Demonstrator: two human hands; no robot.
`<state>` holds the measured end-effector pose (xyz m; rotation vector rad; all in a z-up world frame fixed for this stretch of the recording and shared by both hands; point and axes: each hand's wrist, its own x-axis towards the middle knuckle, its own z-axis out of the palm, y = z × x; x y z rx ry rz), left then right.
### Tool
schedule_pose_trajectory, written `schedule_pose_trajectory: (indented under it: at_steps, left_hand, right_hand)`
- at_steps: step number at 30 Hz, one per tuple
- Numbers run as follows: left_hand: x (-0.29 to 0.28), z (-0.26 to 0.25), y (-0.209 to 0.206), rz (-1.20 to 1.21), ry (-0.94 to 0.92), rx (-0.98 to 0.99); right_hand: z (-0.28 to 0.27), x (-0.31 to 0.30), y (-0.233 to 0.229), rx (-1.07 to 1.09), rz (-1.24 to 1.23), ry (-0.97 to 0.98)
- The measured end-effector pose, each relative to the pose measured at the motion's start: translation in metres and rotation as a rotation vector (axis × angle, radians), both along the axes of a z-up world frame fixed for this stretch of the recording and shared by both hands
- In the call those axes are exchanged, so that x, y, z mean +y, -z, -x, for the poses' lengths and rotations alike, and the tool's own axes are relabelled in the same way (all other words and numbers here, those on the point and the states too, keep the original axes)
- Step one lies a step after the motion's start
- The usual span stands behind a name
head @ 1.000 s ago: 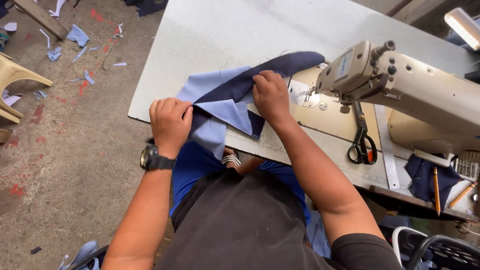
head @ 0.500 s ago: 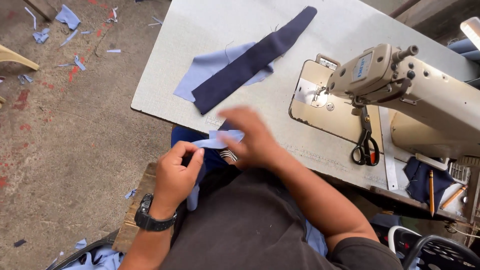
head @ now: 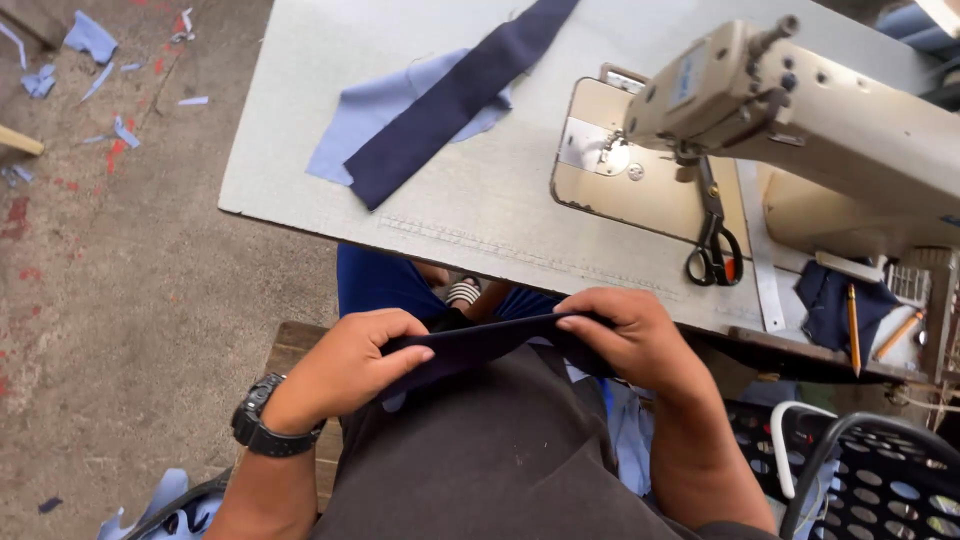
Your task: The person aligns a dark blue fabric strip on a light blue fabric piece, then uses a ruler and a red marker to draw straight lines along the edges. They then use scissors to cut the dark blue fabric along the marked lines.
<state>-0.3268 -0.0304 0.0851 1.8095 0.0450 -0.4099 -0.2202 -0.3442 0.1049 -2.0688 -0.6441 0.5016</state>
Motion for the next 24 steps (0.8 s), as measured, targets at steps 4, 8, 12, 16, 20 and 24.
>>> schedule_pose_trajectory:
  at_steps: [4, 8, 12, 16, 20, 24]
  left_hand:
    - [0.011, -0.026, 0.005, -0.038, 0.058, -0.029]
    - [0.015, -0.058, -0.005, -0.088, 0.037, 0.012]
    - [0.008, -0.109, -0.001, -0.146, 0.109, 0.014]
    - [-0.017, -0.159, 0.032, -0.253, 0.096, -0.02]
    - [-0.021, -0.204, 0.089, -0.331, -0.069, -0.04]
    - [-0.011, -0.24, 0.112, -0.519, -0.176, -0.113]
  right_hand:
    - [0.003, -0.043, -0.004, 0.005, -0.001, 0.135]
    - [0.011, -0.079, -0.009, 0.016, 0.036, 0.283]
    - [0.02, -0.114, -0.006, 0.007, 0.101, 0.407]
    - [0.012, -0.136, 0.015, -0.041, 0.166, 0.45]
    - [-0.008, -0.134, 0.035, 0.049, 0.266, 0.514]
    - [-0.033, -0.121, 0.058, 0.055, 0.338, 0.537]
